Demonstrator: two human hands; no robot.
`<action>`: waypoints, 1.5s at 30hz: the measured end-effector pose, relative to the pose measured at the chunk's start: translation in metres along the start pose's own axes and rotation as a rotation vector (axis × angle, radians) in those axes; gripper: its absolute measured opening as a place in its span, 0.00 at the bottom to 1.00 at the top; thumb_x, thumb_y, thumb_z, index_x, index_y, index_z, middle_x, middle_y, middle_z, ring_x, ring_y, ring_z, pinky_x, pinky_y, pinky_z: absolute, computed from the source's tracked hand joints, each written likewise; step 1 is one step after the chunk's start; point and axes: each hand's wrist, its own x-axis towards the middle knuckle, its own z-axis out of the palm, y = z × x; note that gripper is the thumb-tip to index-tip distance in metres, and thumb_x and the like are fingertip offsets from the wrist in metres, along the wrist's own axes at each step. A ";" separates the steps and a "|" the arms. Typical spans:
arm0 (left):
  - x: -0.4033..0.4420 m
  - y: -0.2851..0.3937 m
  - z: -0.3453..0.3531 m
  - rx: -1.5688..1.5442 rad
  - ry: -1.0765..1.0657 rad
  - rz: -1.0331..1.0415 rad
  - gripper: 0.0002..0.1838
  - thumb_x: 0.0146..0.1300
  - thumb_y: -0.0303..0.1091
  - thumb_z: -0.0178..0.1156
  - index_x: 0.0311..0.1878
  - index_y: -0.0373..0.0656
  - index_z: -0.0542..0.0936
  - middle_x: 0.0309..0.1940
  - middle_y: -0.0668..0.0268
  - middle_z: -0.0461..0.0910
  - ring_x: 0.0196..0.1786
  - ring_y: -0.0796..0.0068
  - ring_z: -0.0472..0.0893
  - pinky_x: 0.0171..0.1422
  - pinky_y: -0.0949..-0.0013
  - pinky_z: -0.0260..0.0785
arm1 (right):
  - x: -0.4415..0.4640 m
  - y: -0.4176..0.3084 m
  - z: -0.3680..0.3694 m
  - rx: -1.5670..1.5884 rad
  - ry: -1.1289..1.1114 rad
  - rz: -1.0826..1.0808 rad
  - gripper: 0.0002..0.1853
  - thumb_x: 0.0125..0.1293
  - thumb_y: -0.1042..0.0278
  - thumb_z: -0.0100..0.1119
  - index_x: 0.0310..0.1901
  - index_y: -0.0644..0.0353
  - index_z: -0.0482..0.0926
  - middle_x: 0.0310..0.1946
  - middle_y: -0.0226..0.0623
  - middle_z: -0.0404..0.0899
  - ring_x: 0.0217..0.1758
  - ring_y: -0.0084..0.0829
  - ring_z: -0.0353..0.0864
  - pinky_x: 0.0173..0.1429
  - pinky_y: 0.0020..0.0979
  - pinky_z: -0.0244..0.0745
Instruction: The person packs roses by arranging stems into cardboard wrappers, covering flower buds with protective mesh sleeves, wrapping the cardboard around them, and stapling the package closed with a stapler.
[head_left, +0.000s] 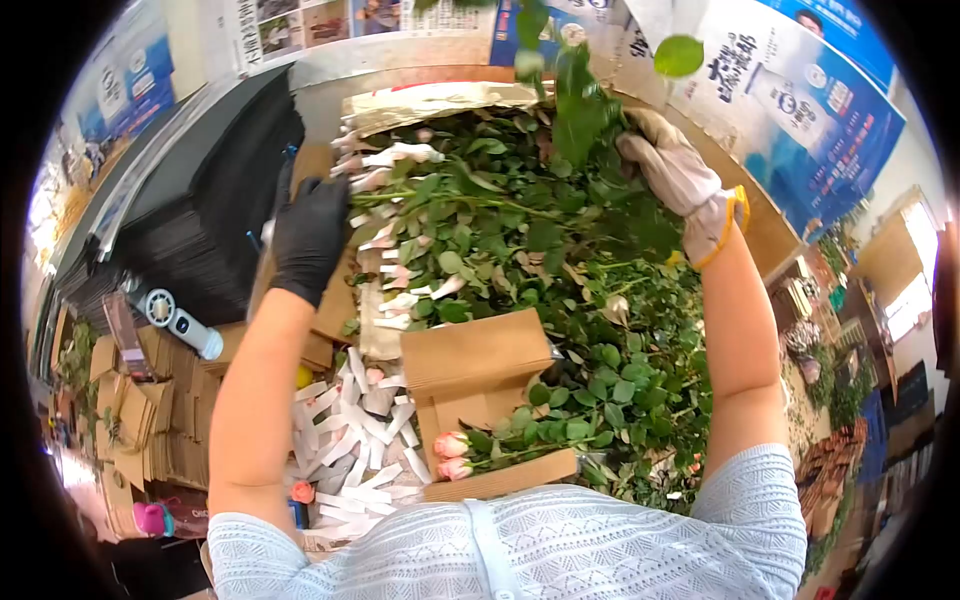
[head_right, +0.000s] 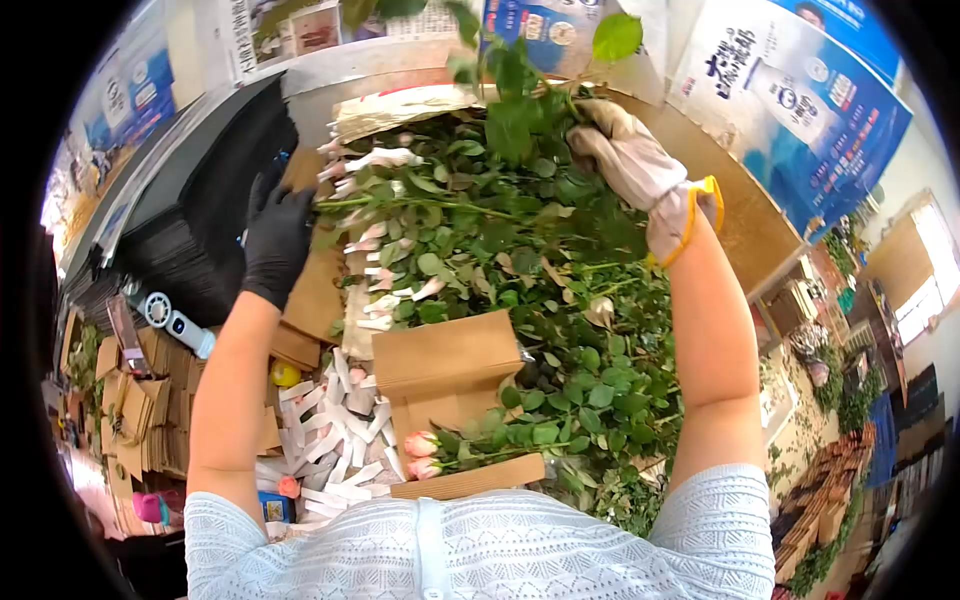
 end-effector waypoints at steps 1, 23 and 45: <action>-0.003 -0.009 0.008 -0.024 -0.099 -0.001 0.16 0.54 0.27 0.56 0.48 0.43 0.76 0.35 0.61 0.79 0.50 0.60 0.78 0.73 0.55 0.55 | 0.002 0.005 -0.005 0.026 0.079 0.060 0.17 0.68 0.68 0.50 0.57 0.63 0.74 0.33 0.33 0.80 0.32 0.21 0.76 0.38 0.24 0.72; -0.019 0.000 0.052 -0.188 0.045 0.356 0.21 0.53 0.19 0.54 0.52 0.45 0.78 0.28 0.63 0.77 0.36 0.65 0.79 0.71 0.55 0.61 | -0.150 0.219 -0.270 0.705 1.156 0.066 0.16 0.71 0.56 0.49 0.55 0.51 0.77 0.45 0.30 0.82 0.40 0.31 0.80 0.41 0.30 0.75; -0.130 -0.003 0.033 -0.533 -0.169 0.152 0.18 0.57 0.37 0.62 0.53 0.51 0.81 0.33 0.58 0.82 0.41 0.57 0.81 0.47 0.56 0.72 | -0.022 0.084 0.042 -1.117 -0.131 -0.206 0.35 0.57 0.61 0.60 0.67 0.58 0.62 0.60 0.55 0.69 0.62 0.55 0.71 0.65 0.45 0.68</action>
